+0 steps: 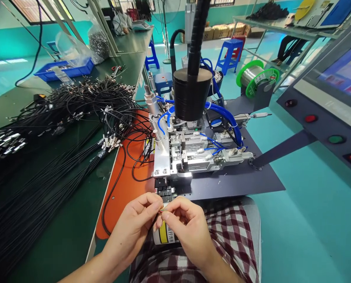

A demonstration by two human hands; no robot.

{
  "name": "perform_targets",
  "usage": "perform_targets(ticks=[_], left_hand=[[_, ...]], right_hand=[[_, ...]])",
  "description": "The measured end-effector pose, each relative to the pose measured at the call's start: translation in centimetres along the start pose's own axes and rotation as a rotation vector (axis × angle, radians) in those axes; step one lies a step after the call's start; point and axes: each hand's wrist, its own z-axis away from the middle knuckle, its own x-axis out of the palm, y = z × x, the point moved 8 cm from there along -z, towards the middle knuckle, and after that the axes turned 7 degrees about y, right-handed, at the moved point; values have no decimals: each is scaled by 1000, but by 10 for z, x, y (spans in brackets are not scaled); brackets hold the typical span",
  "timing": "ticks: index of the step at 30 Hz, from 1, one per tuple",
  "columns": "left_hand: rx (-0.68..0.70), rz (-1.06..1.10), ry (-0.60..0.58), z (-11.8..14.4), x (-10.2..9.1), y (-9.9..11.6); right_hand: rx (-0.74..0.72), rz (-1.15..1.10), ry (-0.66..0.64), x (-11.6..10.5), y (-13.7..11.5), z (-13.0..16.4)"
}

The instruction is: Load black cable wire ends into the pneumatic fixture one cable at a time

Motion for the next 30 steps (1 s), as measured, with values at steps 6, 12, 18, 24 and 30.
perform_targets(ticks=[6, 12, 18, 24, 30], left_hand=[[-42, -95, 74, 2, -5, 2], [-61, -116, 67, 1, -6, 0], [-72, 120, 85, 0, -6, -1], [-150, 130, 79, -6, -8, -7], [-158, 94, 68, -8, -11, -11]], right_hand=[[-299, 277, 119, -11, -17, 6], [-408, 325, 158, -8, -33, 7], [-295, 241, 232, 0, -31, 7], [-146, 357, 94, -5, -2, 0], [-32, 288, 81, -17, -6, -11]])
